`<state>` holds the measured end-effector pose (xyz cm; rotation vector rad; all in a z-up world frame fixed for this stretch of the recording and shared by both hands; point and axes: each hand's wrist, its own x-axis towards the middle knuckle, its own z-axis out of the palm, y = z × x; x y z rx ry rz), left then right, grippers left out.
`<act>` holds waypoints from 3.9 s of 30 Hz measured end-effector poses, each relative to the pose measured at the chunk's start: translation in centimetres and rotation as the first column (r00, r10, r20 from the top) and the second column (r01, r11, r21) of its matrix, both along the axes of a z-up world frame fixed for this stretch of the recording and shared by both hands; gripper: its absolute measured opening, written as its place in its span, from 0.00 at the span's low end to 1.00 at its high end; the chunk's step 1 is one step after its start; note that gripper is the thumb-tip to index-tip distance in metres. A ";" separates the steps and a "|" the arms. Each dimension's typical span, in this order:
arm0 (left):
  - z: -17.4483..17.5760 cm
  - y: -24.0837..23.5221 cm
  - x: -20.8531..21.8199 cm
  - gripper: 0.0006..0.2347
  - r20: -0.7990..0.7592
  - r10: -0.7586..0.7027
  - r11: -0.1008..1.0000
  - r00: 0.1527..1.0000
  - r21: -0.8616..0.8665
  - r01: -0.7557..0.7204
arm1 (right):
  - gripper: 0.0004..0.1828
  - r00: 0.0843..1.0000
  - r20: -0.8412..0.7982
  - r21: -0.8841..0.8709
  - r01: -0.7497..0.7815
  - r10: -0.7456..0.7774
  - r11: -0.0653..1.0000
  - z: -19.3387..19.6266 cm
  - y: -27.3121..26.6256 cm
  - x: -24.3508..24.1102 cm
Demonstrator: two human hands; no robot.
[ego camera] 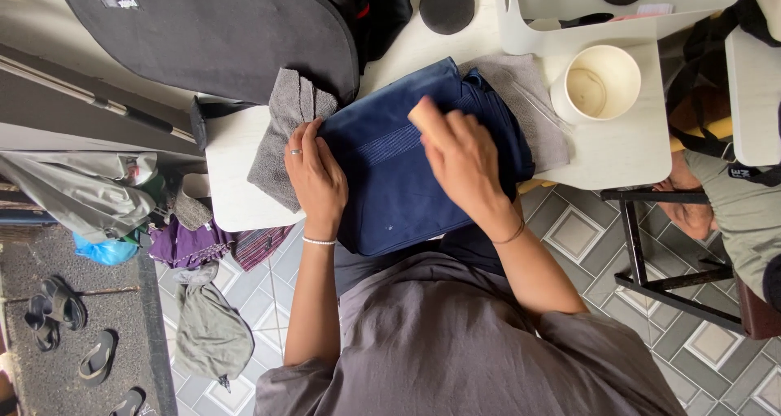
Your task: The person scrubs a blue messenger bag with a small brush, focusing on the exterior fabric, straps, and zipper areas. They rotate the bag to clean different sides and then place the brush on the table.
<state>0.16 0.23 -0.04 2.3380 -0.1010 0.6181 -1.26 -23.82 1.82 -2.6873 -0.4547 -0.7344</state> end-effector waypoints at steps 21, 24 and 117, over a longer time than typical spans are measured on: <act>-3.1 1.4 -0.1 0.10 0.241 -0.004 0.996 0.971 -0.090 0.027 | 0.23 0.983 -0.069 0.022 0.170 -0.168 0.985 1.8 0.0 4.3; -2.1 0.9 -0.2 0.11 0.255 0.020 0.994 0.967 -0.111 0.008 | 0.26 0.977 -0.195 0.074 -0.078 0.091 0.994 0.9 1.4 4.0; -3.7 1.8 1.3 0.08 0.008 0.139 0.758 0.990 -0.645 -0.101 | 0.08 0.644 -0.617 -0.028 -0.593 0.453 0.805 5.7 4.7 4.3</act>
